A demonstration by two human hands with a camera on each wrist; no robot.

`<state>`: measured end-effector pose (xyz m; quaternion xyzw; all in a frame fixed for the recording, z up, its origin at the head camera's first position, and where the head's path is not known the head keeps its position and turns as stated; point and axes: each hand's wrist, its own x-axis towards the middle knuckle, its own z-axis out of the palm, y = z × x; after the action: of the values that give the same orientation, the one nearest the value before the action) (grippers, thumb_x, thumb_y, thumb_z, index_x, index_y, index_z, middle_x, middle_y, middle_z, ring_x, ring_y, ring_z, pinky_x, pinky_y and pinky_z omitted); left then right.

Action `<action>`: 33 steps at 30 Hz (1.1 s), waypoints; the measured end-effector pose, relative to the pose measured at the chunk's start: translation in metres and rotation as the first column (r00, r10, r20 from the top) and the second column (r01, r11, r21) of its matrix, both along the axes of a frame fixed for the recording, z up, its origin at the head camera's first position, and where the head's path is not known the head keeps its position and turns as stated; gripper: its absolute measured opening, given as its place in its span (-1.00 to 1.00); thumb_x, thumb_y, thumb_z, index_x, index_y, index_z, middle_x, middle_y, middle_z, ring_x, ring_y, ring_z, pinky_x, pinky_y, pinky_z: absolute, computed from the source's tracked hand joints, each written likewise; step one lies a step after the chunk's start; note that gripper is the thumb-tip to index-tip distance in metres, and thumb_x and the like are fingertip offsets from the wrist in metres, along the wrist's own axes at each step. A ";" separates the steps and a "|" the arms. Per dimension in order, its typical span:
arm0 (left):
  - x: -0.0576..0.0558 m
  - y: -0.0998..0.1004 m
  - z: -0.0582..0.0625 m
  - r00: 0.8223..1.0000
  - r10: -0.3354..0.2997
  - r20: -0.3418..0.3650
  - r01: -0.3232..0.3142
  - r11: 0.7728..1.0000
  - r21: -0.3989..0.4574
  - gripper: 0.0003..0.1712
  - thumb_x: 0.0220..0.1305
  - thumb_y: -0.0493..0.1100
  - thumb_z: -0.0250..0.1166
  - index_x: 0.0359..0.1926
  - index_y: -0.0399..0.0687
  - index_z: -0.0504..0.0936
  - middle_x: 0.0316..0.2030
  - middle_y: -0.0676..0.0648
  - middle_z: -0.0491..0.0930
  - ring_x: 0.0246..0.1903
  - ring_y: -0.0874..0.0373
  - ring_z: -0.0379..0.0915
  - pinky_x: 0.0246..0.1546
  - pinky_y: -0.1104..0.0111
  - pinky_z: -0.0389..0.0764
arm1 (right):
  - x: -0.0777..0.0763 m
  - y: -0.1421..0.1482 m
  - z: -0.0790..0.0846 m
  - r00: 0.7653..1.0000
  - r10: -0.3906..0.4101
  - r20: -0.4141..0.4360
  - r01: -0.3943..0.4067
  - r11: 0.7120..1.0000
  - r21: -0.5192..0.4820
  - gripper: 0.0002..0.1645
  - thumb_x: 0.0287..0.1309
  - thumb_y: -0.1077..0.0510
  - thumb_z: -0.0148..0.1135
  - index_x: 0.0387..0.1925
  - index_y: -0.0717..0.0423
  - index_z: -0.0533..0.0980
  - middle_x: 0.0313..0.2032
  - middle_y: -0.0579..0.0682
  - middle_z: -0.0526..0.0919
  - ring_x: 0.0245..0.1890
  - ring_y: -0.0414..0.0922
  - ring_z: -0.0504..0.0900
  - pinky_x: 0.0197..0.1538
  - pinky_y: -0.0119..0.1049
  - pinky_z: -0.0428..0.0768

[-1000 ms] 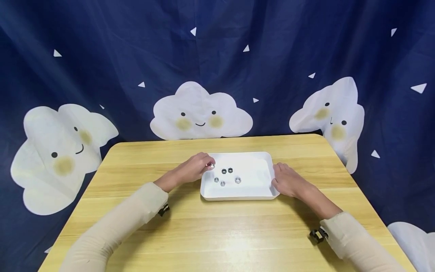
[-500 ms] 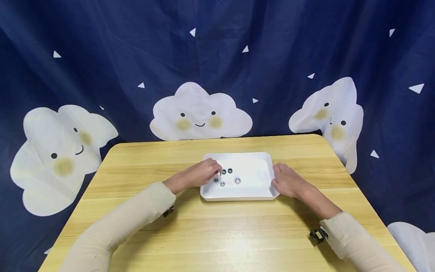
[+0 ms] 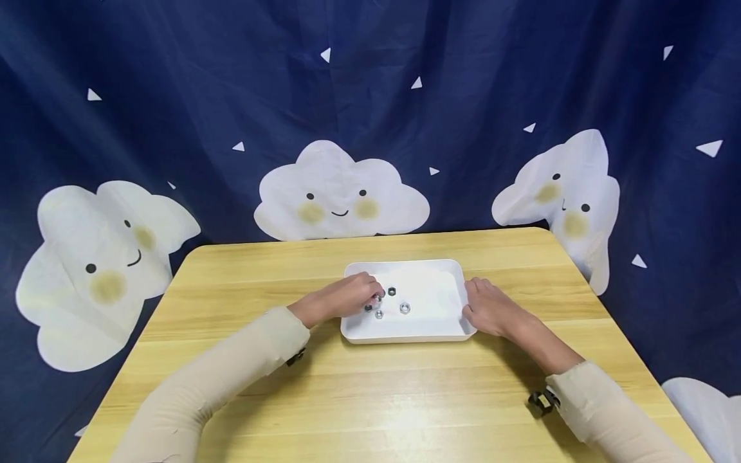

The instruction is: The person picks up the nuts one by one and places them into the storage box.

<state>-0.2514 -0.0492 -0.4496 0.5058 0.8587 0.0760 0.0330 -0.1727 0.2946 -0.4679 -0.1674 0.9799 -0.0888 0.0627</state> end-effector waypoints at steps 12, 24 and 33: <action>0.000 0.005 -0.004 0.998 -0.050 -0.029 0.048 0.995 -0.085 -0.89 0.44 -0.29 0.28 -0.16 -0.10 0.74 -0.28 -0.03 0.73 -0.24 0.12 0.61 -0.07 0.31 0.65 | 0.003 -0.003 -0.002 1.000 -0.008 -0.001 0.008 1.000 -0.019 -0.31 0.40 0.13 -0.12 0.36 0.60 0.21 0.28 0.47 0.40 0.30 0.32 0.39 0.41 0.23 0.38; -0.003 0.009 -0.005 1.000 -0.015 -0.002 0.015 0.993 -0.121 -0.87 0.46 -0.27 0.26 -0.20 -0.06 0.74 -0.29 -0.01 0.70 -0.23 0.13 0.56 -0.04 0.31 0.62 | 0.002 -0.001 -0.001 1.000 -0.007 -0.014 0.007 1.000 -0.019 -0.30 0.40 0.13 -0.12 0.37 0.59 0.21 0.29 0.48 0.40 0.32 0.33 0.39 0.42 0.23 0.37; -0.002 0.016 -0.002 1.000 -0.023 -0.015 0.020 0.988 -0.153 -0.86 0.44 -0.27 0.26 -0.18 -0.06 0.76 -0.23 -0.04 0.73 -0.17 0.11 0.61 0.02 0.29 0.65 | 0.001 -0.001 -0.001 1.000 -0.008 -0.019 0.007 1.000 -0.011 -0.32 0.40 0.13 -0.11 0.36 0.57 0.22 0.25 0.45 0.42 0.28 0.30 0.41 0.40 0.23 0.39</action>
<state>-0.2536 -0.0335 -0.4516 0.5117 0.8567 0.0056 0.0654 -0.1721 0.2941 -0.4685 -0.1649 0.9806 -0.0927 0.0521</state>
